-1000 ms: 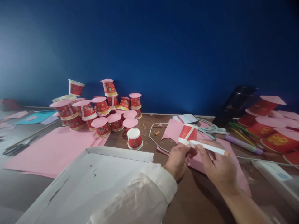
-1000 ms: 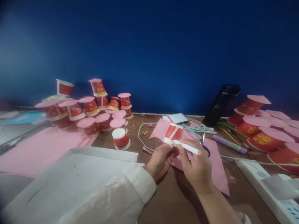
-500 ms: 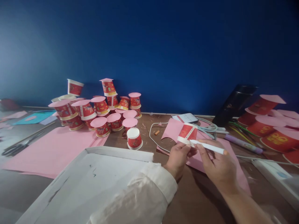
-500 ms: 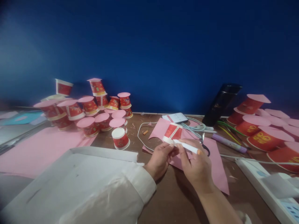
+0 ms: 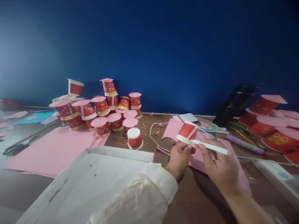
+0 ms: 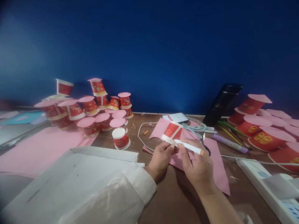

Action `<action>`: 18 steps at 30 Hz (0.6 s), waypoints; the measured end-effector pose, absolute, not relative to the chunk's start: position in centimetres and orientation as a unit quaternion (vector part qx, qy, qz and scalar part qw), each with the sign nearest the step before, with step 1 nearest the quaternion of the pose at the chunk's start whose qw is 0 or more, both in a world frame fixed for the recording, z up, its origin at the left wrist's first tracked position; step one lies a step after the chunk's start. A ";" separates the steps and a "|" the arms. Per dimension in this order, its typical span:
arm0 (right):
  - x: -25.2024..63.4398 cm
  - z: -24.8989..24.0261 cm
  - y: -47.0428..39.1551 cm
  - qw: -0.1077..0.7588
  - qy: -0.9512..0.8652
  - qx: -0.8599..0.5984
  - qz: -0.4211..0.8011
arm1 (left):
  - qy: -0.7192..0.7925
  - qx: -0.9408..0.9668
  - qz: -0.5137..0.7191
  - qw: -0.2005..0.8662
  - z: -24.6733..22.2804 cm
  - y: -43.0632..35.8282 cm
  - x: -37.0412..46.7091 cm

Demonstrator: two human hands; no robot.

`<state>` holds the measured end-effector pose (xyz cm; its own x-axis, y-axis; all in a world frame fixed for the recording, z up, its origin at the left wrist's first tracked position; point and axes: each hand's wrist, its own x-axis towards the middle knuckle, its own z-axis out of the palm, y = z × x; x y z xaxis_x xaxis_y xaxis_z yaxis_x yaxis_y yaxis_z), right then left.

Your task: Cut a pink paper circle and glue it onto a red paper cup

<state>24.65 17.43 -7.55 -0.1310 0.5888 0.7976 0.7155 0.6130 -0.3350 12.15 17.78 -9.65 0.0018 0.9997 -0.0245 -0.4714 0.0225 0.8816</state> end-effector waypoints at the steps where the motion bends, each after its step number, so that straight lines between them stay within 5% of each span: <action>1: 24.6 -7.6 17.4 0.495 -0.749 -0.435 -0.067 | 0.373 0.361 0.601 0.607 -9.8 17.8 12.2; 18: 24.5 -7.4 17.0 0.546 -0.711 -0.440 -0.050 | 0.407 0.374 0.597 0.581 -10.3 18.0 12.4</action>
<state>24.52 17.04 -7.36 -0.0149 0.5711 0.8207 0.6805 0.6072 -0.4101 12.35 18.03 -10.26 -0.0459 0.9986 -0.0272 -0.3898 0.0071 0.9209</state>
